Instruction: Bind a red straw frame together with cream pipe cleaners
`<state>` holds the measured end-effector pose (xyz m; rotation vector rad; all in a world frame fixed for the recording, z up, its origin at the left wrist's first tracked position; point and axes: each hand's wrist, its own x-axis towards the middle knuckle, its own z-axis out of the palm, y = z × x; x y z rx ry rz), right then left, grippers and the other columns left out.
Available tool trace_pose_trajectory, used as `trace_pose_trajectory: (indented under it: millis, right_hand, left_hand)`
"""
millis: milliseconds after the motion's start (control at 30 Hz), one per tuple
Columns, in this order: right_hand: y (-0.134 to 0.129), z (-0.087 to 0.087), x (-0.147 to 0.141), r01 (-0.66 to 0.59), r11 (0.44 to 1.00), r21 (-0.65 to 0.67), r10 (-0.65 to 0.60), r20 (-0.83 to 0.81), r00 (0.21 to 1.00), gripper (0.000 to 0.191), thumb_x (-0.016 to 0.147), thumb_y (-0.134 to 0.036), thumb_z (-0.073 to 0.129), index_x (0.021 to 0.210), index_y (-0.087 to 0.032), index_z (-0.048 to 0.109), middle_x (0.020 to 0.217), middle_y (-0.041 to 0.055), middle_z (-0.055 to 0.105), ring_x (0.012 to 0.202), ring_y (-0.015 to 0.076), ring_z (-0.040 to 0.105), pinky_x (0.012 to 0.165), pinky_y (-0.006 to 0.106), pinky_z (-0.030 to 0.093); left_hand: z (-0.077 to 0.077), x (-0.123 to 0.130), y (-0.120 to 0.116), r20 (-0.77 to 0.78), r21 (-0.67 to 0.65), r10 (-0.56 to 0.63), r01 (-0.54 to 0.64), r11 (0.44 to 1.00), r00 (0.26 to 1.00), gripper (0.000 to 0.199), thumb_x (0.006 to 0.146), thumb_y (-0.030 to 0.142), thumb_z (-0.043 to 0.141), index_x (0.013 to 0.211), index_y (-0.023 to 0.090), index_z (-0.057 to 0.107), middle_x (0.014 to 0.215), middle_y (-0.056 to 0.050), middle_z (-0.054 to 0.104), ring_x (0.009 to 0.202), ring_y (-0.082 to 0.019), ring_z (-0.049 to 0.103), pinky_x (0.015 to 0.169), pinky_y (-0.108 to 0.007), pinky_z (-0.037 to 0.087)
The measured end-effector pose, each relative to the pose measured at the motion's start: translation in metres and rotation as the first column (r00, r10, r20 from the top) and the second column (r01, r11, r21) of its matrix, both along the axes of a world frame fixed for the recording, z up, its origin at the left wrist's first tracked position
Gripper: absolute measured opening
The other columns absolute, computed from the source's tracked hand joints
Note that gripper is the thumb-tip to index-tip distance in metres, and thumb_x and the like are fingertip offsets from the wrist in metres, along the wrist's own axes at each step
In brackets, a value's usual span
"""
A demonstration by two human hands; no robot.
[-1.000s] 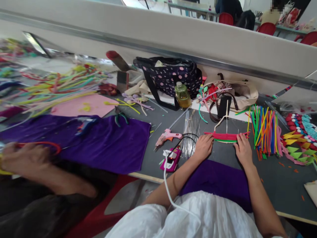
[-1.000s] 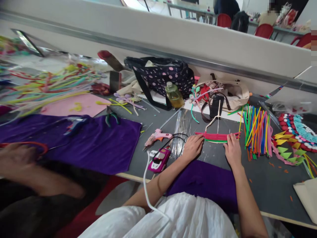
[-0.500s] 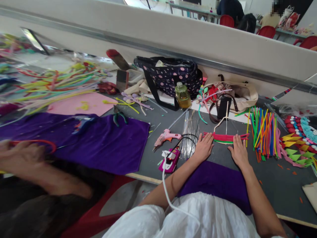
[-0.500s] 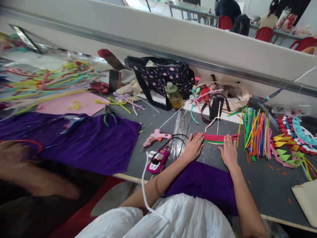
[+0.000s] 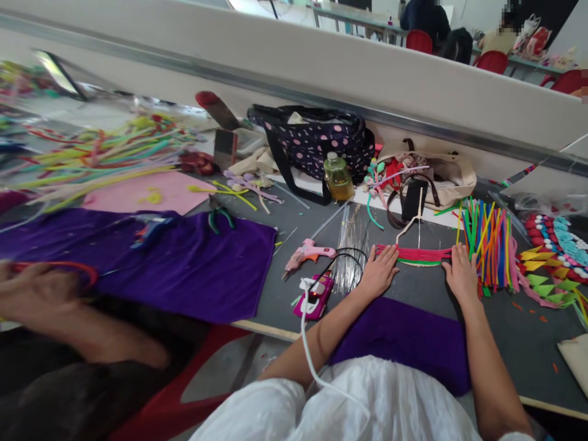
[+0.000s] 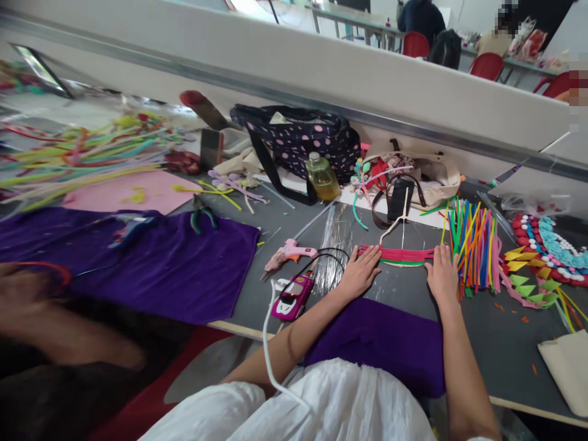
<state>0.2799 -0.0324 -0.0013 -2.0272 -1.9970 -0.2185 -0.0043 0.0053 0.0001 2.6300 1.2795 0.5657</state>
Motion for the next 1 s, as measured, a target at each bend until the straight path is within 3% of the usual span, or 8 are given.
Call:
trace_pose_trajectory:
  millis: [167,267,433,633,800,900,1000]
  right_hand:
    - [0.015,0.008,0.013,-0.045,0.993,0.108,0.058,-0.123,0.991,0.034,0.093,-0.024,0.039,0.115,-0.012,0.062,0.125,0.0152,0.061,0.125,0.0247,0.048,0.107,0.047,0.033]
    - [0.031,0.008,0.004,-0.103,0.994,0.042,0.105,-0.06,0.993,0.03,0.091,-0.024,0.043,0.103,-0.012,0.068,0.126,0.0151,0.06,0.128,0.0287,0.044,0.109,0.053,0.026]
    - [0.049,0.007,-0.017,-0.055,0.997,-0.053,0.053,-0.045,0.998,0.03,0.09,-0.023,0.044,0.096,-0.008,0.069,0.133,0.0202,0.052,0.134,0.0348,0.035,0.109,0.059,0.02]
    - [0.033,0.01,-0.018,-0.012,1.0,-0.028,0.008,-0.127,0.992,0.027,0.089,-0.023,0.045,0.089,-0.012,0.069,0.13,0.0184,0.054,0.133,0.0333,0.036,0.107,0.06,0.023]
    - [0.0,0.021,-0.014,-0.038,0.999,0.009,0.039,-0.083,0.996,0.031,0.091,-0.021,0.041,0.109,-0.009,0.064,0.135,0.0201,0.051,0.136,0.0319,0.034,0.108,0.056,0.026]
    - [-0.017,0.026,-0.023,-0.126,0.992,0.02,0.127,-0.095,0.987,0.04,0.095,-0.027,0.038,0.129,-0.011,0.052,0.139,0.0183,0.048,0.138,0.0289,0.032,0.11,0.055,0.025]
    - [-0.029,0.022,-0.04,-0.21,0.976,-0.057,0.206,-0.074,0.976,0.052,0.096,-0.036,0.037,0.142,-0.013,0.036,0.147,0.0157,0.039,0.141,0.0281,0.026,0.113,0.055,0.019]
  left_hand:
    - [0.0,0.002,0.003,0.048,0.004,0.017,-0.017,1.0,0.999,0.044,0.095,0.033,0.036,0.136,0.018,0.045,0.144,-0.01,0.044,0.136,-0.023,0.036,0.116,-0.052,0.01]
    - [0.0,0.004,0.007,0.069,-0.001,0.042,-0.042,0.999,0.997,0.044,0.094,0.031,0.039,0.136,0.018,0.045,0.143,-0.01,0.046,0.136,-0.023,0.037,0.116,-0.052,0.012]
    - [-0.004,0.005,0.012,0.091,-0.035,0.08,-0.078,0.996,0.993,0.045,0.091,0.027,0.045,0.135,0.019,0.046,0.139,-0.012,0.051,0.134,-0.024,0.041,0.114,-0.054,0.017]
    - [-0.005,0.002,0.007,0.12,-0.054,0.073,-0.067,0.996,0.99,0.045,0.089,0.023,0.047,0.134,0.02,0.046,0.135,-0.011,0.055,0.132,-0.023,0.043,0.115,-0.053,0.019]
    - [0.006,-0.006,0.001,0.17,-0.051,0.08,-0.072,0.996,0.982,0.049,0.09,0.025,0.045,0.138,0.018,0.039,0.137,-0.011,0.053,0.133,-0.022,0.042,0.115,-0.051,0.019]
    - [0.012,-0.014,-0.003,0.216,-0.02,0.124,-0.123,0.992,0.968,0.048,0.091,0.02,0.039,0.14,0.017,0.036,0.135,-0.012,0.054,0.132,-0.021,0.042,0.114,-0.05,0.025]
    - [0.016,-0.018,-0.008,0.212,0.003,0.086,-0.089,0.996,0.974,0.045,0.091,0.016,0.035,0.136,0.018,0.04,0.134,-0.012,0.055,0.132,-0.021,0.043,0.113,-0.05,0.027]
